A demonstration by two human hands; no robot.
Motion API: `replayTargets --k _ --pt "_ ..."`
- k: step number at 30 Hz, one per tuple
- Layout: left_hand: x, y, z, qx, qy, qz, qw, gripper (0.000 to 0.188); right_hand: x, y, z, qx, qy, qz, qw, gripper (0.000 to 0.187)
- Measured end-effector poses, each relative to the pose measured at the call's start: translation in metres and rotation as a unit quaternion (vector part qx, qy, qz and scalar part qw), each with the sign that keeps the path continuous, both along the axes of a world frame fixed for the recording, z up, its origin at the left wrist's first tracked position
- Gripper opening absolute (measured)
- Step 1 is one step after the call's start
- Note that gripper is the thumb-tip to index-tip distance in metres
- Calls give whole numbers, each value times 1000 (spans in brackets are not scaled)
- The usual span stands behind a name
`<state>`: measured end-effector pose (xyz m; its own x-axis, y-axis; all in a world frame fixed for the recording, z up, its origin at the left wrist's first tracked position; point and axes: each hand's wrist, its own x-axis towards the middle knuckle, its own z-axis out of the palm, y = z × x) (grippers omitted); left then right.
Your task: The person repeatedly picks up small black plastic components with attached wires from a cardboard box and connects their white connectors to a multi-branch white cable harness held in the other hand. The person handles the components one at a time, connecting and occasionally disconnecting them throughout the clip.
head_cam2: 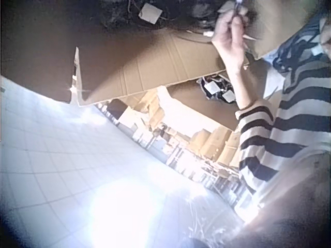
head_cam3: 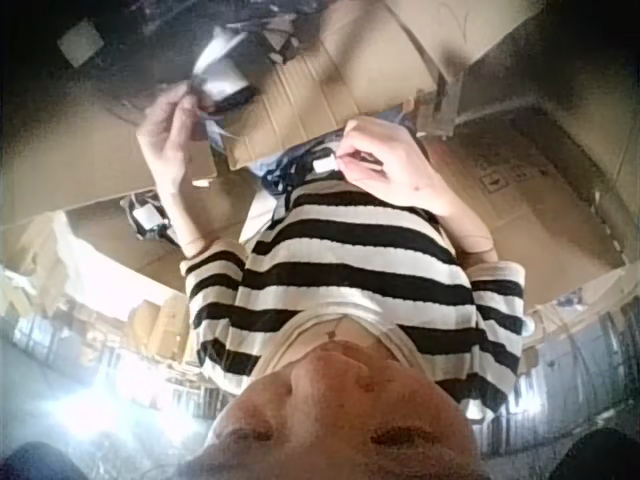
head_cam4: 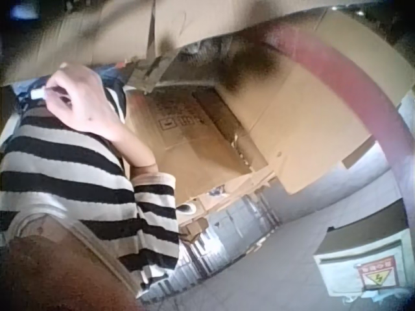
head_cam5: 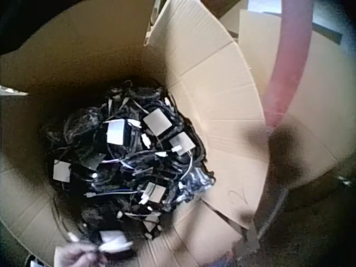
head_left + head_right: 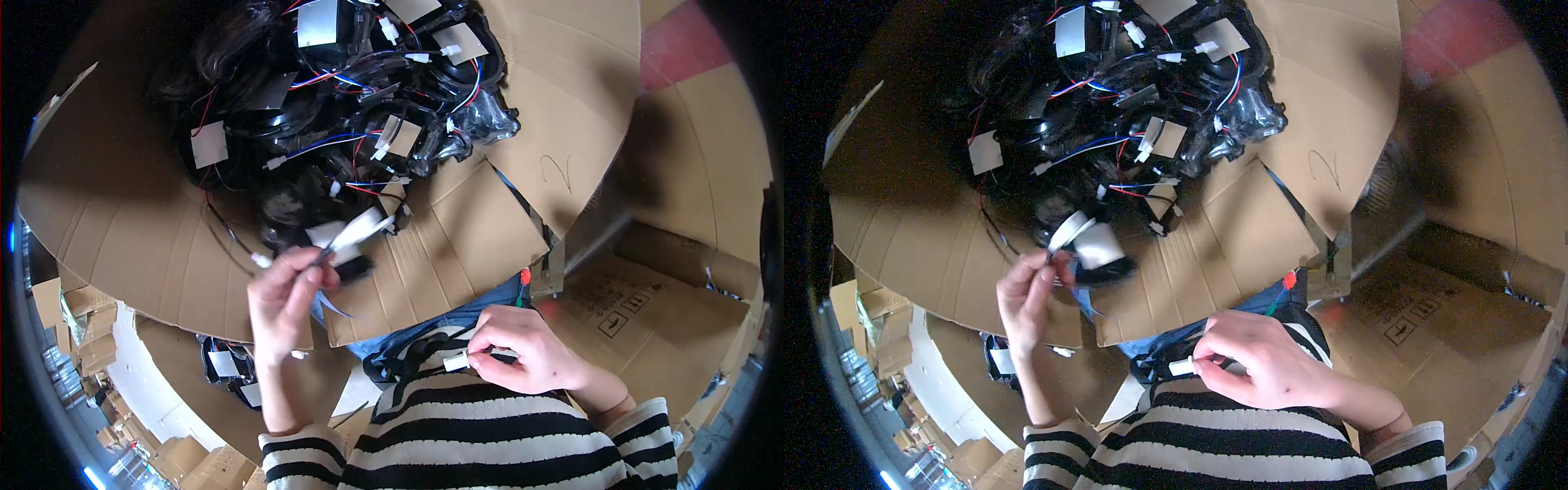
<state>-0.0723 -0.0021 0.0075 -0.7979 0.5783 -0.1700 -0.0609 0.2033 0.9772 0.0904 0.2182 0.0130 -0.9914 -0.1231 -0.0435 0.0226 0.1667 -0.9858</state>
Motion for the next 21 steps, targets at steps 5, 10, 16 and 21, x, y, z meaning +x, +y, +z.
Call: replayTargets --k 5,10,16,21 --pt "46 14 -23 115 -116 -61 985 21 -2 3 7 -11 1 -11 1000 9" --pt "56 27 -35 130 -106 -243 956 32 -4 8 15 -9 2 -35 999 10" --pt "61 36 -43 201 -87 -276 936 33 -1 12 10 -4 10 -44 999 9" --pt "58 25 -42 170 -131 -289 933 16 0 14 13 6 -1 -60 998 9"
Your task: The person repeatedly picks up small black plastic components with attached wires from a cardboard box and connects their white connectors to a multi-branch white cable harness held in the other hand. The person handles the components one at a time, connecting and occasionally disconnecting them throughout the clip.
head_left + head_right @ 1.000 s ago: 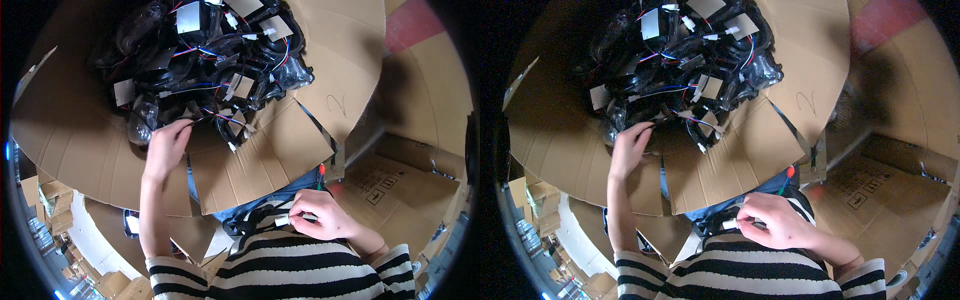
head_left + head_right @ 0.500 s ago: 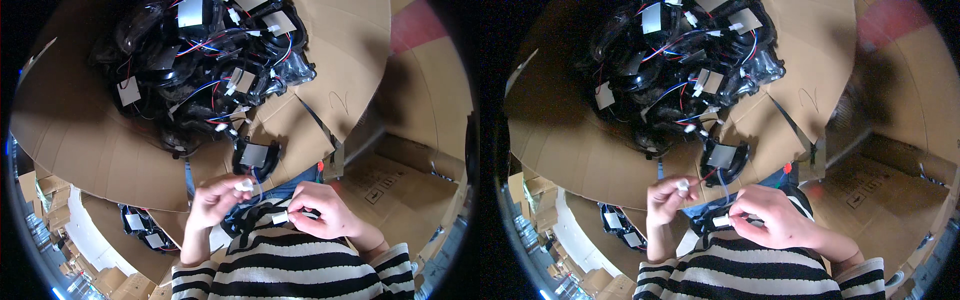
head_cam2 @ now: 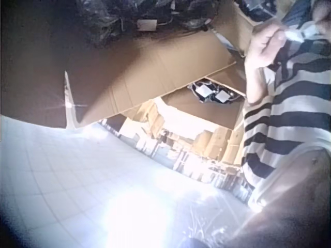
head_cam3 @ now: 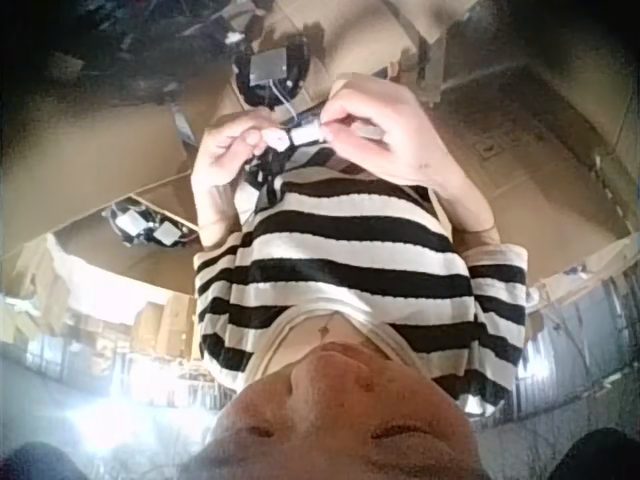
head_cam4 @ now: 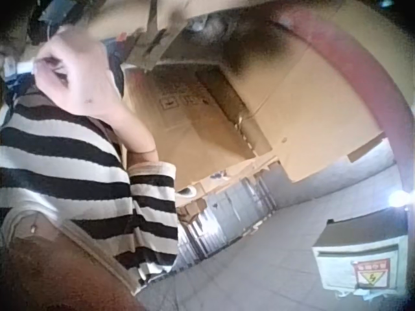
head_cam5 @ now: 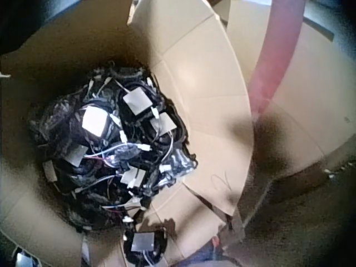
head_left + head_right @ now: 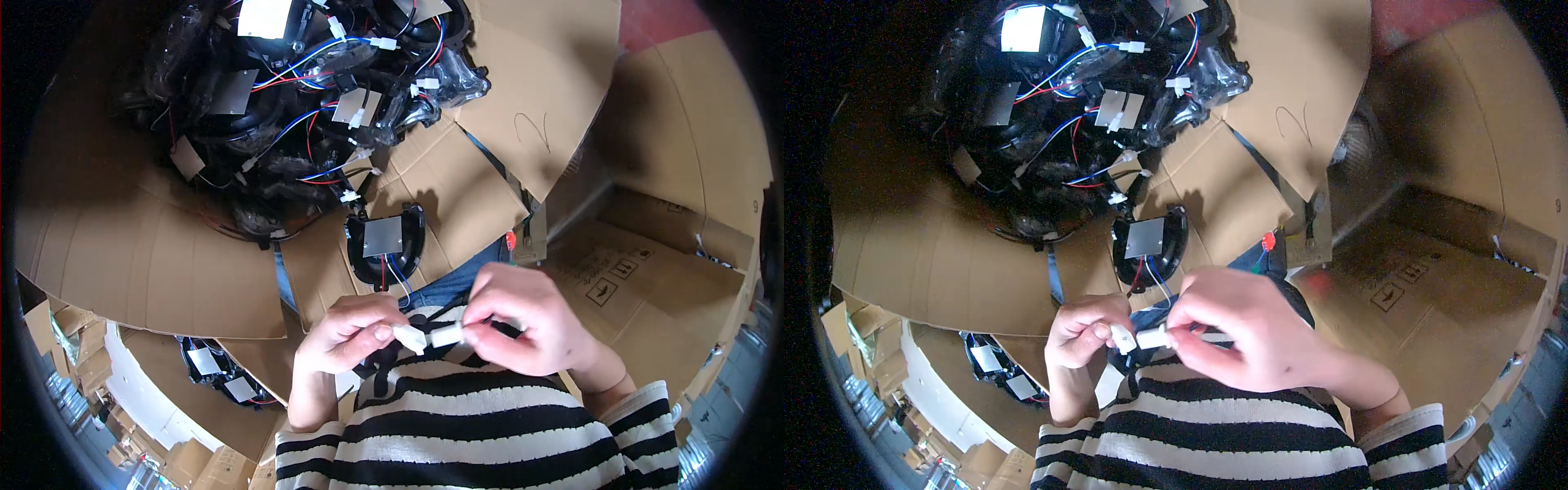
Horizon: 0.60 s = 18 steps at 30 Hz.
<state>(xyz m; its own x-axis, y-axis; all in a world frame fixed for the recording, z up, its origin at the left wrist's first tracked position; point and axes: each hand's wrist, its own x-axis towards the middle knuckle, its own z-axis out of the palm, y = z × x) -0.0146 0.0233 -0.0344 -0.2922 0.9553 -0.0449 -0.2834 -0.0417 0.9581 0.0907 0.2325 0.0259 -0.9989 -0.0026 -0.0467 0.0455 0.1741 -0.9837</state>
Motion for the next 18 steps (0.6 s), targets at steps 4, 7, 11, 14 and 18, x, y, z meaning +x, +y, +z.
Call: replayTargets --k 4,7,11,14,18 --pt "1 0 0 -23 17 10 1000 17 -3 1 1 17 22 4 1000 11" --pt "2 3 1 -42 44 7 998 17 -5 -4 -4 37 36 5 999 11" --pt "-1 0 2 -68 30 1 997 19 -5 -4 -1 123 32 -3 992 14" --pt "-6 4 7 -106 -20 11 994 25 -8 -6 1 180 43 -7 983 15" --pt "-17 8 4 -103 -67 -15 992 25 -14 -6 -6 187 81 -36 978 14"
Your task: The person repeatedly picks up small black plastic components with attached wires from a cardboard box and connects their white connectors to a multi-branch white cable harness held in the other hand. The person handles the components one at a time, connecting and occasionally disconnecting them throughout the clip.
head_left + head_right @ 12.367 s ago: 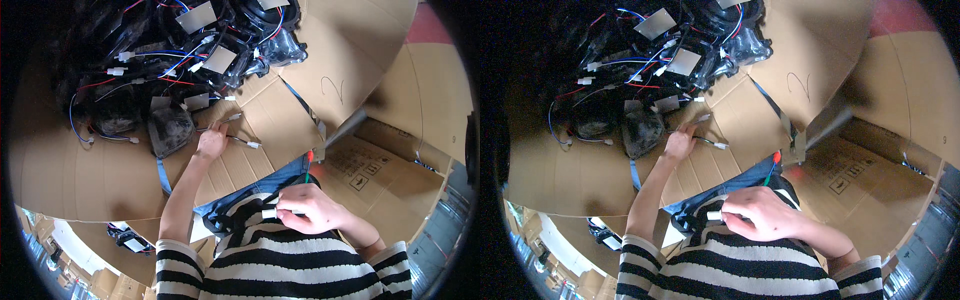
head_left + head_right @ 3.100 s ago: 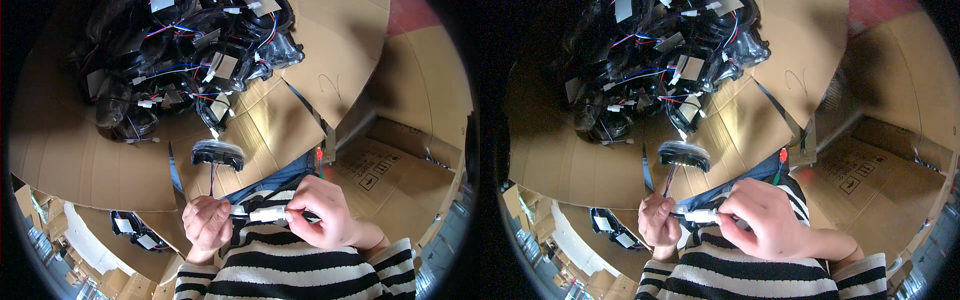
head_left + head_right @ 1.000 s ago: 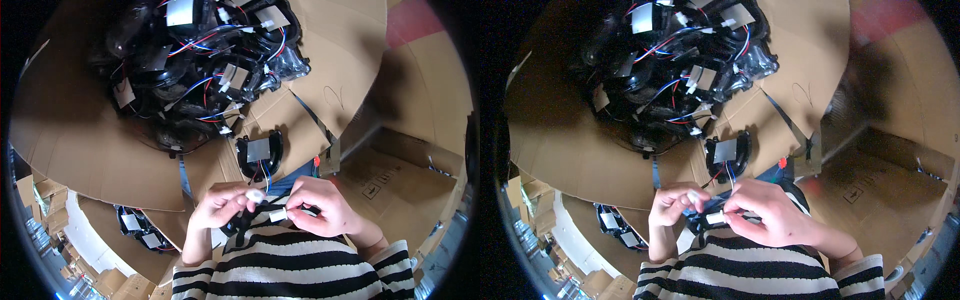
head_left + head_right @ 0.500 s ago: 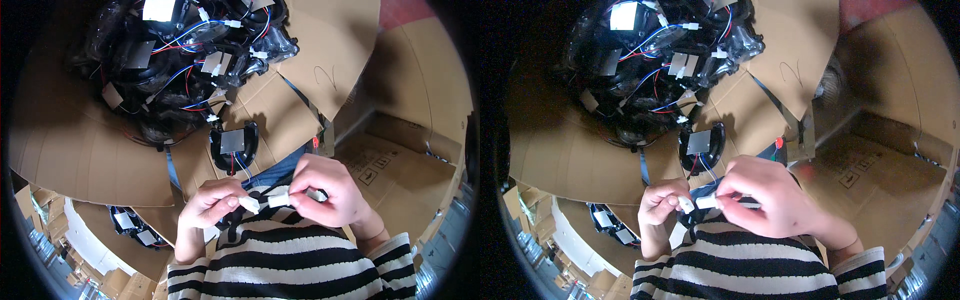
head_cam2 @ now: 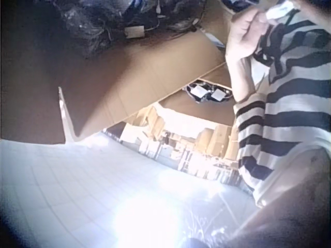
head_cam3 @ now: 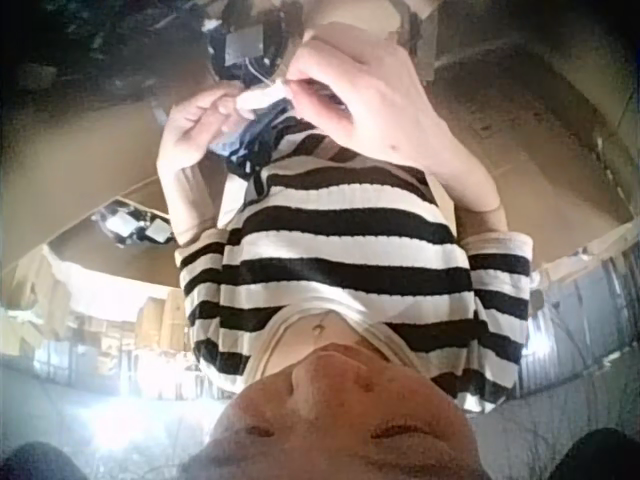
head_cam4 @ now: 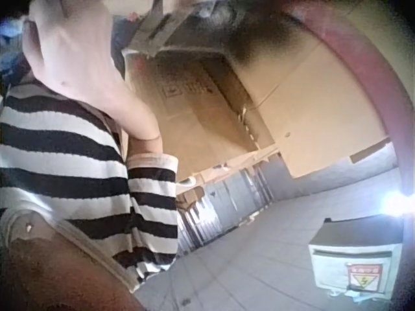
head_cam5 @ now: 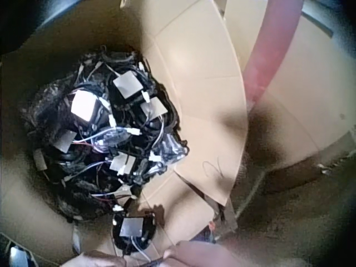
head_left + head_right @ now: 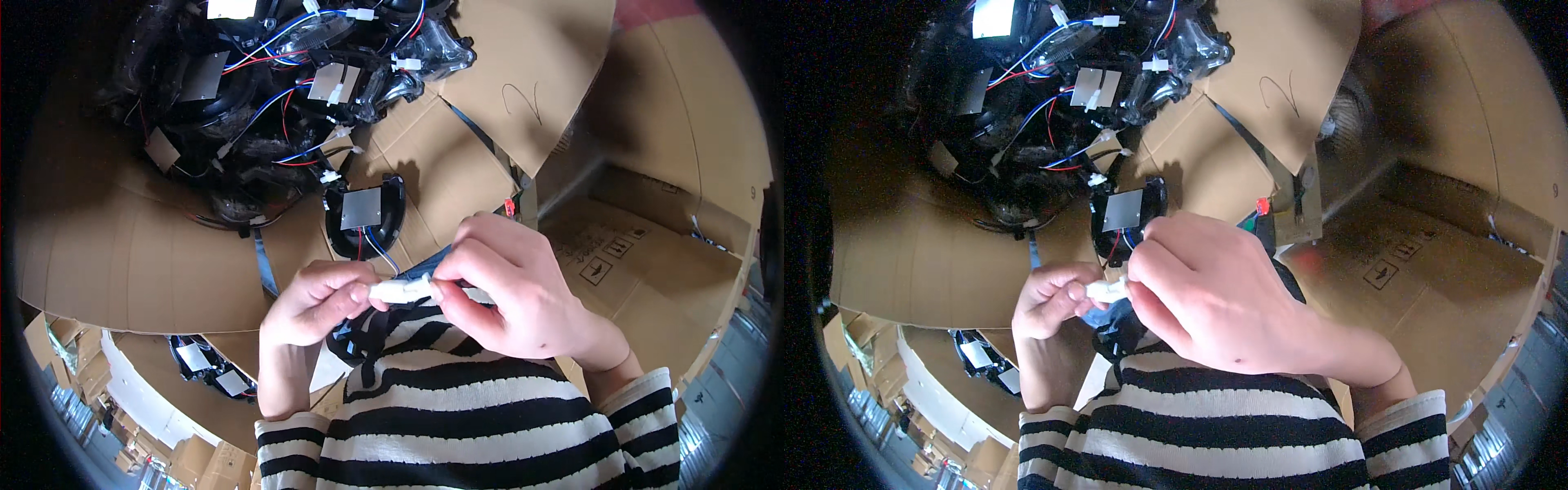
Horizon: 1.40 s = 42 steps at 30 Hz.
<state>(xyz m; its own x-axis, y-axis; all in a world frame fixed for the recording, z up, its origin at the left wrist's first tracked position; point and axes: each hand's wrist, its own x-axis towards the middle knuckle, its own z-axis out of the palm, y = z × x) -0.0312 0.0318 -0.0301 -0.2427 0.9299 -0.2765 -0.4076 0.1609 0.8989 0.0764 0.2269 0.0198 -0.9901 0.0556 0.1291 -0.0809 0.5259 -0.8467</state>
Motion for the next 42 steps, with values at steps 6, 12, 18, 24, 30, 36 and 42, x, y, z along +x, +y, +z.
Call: replayTargets --k 6,12,18,24,30,36,42 --pt "-2 12 0 -3 20 12 1000 25 -3 -7 -12 11 19 -36 999 10" --pt "1 10 -9 -53 156 -79 983 16 5 20 -18 6 -130 41 991 6" --pt "43 11 -75 -155 591 -214 762 17 23 33 -22 -30 -167 3 986 3" --pt "51 30 -90 -214 610 -319 693 15 33 27 -30 -77 -140 27 987 4" --pt "16 18 -67 -111 539 -135 824 31 39 30 -19 -124 -145 16 982 3" --pt "53 25 -99 -119 685 -270 666 13 39 31 -21 -125 -168 -1 978 1" --pt "19 44 -87 -74 632 -152 756 4 47 30 -24 -125 -160 -12 979 2"
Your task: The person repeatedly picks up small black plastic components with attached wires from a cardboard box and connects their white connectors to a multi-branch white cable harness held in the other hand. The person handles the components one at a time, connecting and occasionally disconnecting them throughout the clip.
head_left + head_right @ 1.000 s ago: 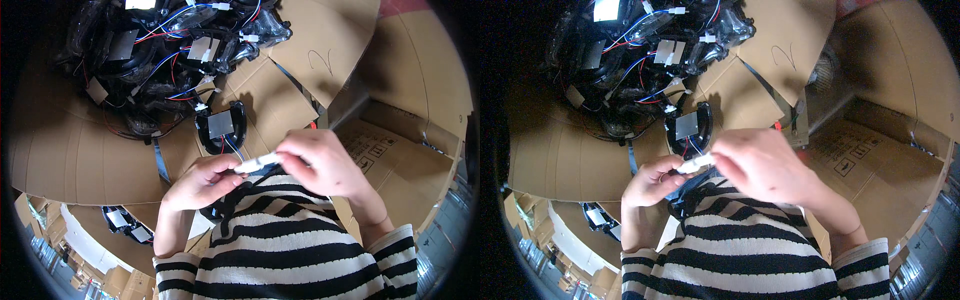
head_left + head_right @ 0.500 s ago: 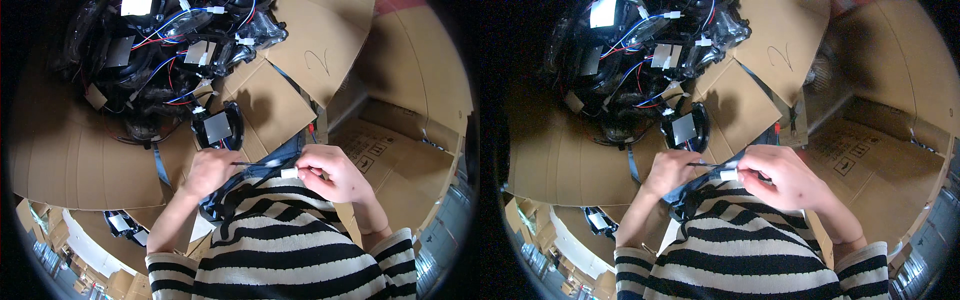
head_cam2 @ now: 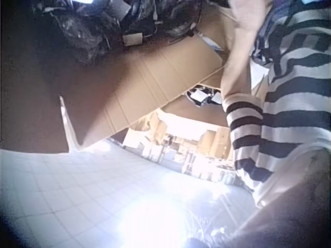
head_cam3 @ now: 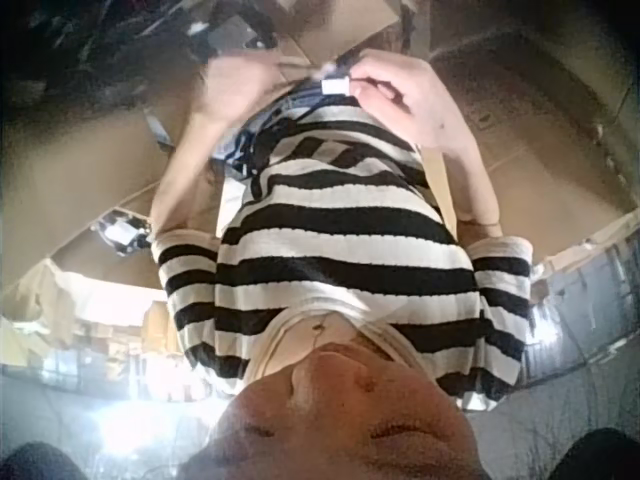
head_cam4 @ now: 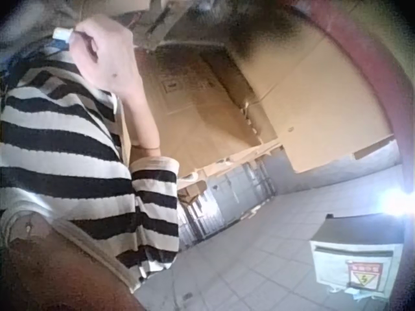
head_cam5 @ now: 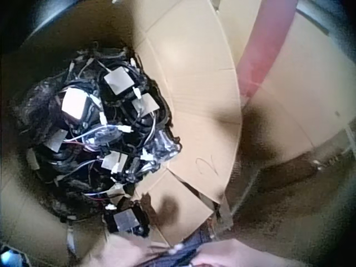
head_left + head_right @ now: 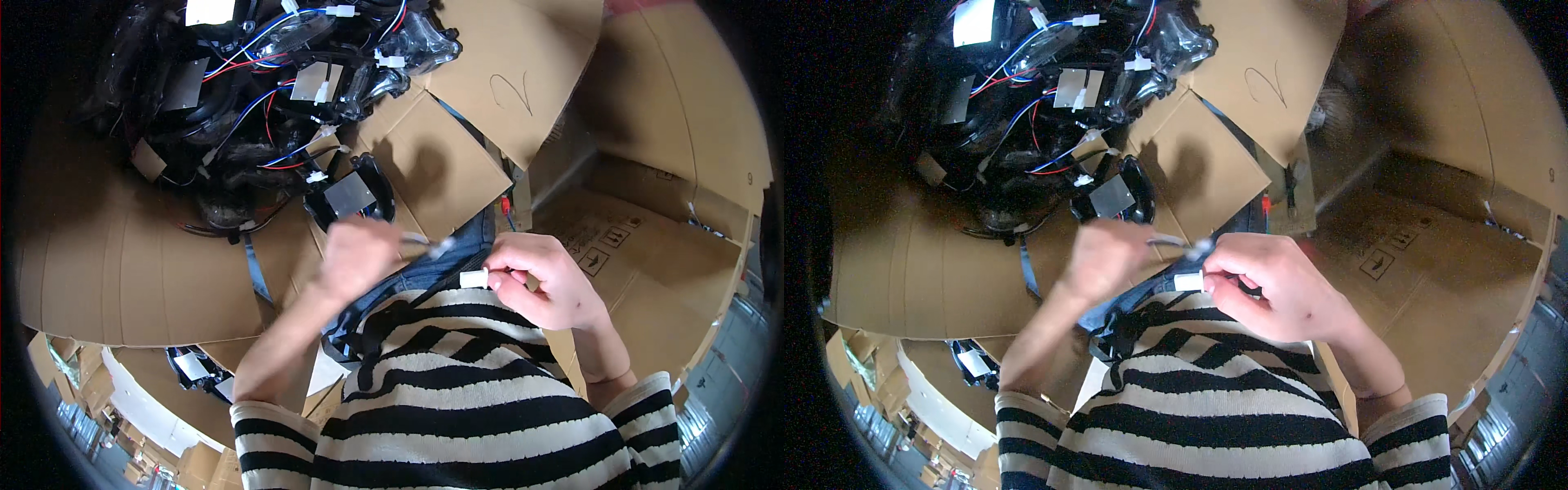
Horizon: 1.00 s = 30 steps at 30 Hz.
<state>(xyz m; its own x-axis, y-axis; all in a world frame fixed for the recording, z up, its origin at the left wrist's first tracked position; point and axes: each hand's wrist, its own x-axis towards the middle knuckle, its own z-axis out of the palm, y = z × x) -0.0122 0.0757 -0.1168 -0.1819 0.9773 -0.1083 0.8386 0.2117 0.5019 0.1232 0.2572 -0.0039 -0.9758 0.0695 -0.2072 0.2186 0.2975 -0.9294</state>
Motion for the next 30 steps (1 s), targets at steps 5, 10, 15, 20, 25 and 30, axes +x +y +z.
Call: replayTargets --k 5,10,15,20,25,30 --pt "-25 -11 20 105 -302 236 918 16 3 0 3 -11 0 4 1000 2" --pt "-4 -19 46 164 -383 218 883 20 -5 -5 5 -23 37 29 999 3" --pt "0 -14 70 232 -367 178 883 16 -14 -8 16 -37 42 50 997 3" --pt "6 -14 77 300 -333 147 882 17 -15 -8 28 -99 28 51 993 4" --pt "17 -19 81 323 -207 191 903 18 -13 -16 28 -150 34 12 988 7" --pt "17 -22 75 345 -110 190 912 21 -15 -17 30 -120 3 19 993 7"
